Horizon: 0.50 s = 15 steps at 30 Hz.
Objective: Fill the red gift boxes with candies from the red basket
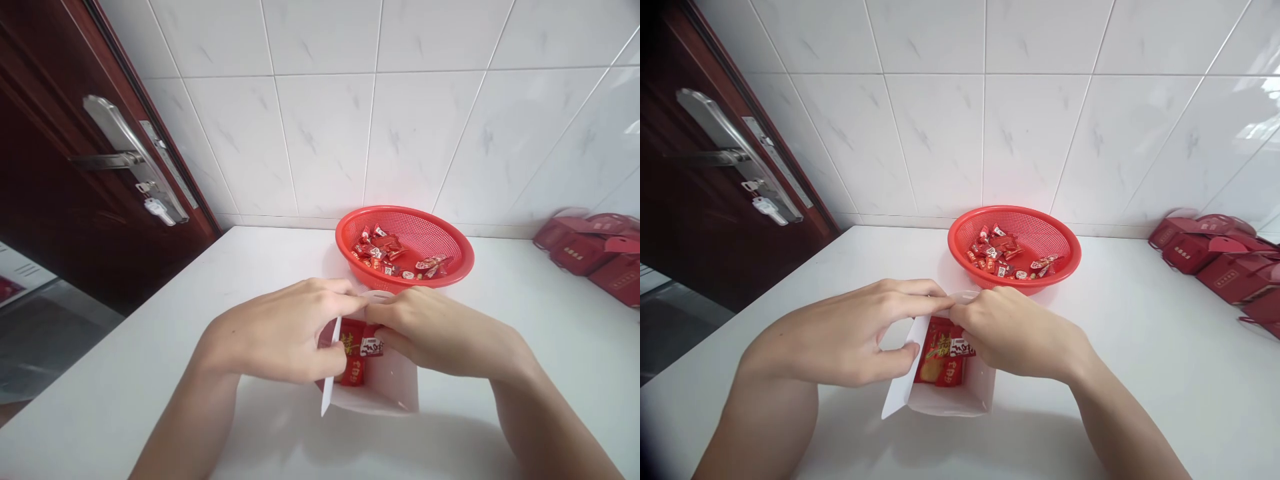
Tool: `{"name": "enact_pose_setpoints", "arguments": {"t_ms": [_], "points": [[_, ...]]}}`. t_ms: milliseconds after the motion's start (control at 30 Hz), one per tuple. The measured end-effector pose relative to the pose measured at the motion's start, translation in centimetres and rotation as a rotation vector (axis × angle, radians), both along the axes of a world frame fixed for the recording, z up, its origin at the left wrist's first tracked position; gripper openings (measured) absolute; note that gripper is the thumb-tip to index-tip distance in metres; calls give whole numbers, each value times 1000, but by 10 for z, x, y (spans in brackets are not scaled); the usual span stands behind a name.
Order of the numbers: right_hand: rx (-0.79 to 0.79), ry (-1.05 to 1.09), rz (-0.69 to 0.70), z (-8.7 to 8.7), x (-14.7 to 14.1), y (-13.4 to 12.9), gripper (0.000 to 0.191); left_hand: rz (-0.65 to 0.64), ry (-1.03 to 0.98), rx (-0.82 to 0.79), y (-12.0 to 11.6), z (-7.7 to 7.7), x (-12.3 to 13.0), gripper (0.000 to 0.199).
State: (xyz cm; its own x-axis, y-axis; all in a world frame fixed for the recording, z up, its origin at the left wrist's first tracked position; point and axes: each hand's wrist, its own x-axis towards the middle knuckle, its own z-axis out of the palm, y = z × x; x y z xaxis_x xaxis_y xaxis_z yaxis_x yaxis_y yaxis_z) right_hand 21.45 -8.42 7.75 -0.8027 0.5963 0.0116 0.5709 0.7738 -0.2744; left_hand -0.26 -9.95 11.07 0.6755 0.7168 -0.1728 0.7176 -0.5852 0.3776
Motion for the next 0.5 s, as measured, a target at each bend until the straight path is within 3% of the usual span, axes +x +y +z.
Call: {"name": "enact_pose_setpoints", "arguments": {"t_ms": [267, 500], "points": [[24, -93, -44, -10, -11, 5, 25, -15, 63, -3, 6, -3, -3, 31], [10, -20, -44, -16, -22, 4, 24, 11, 86, -5, 10, -4, -6, 46]]}}
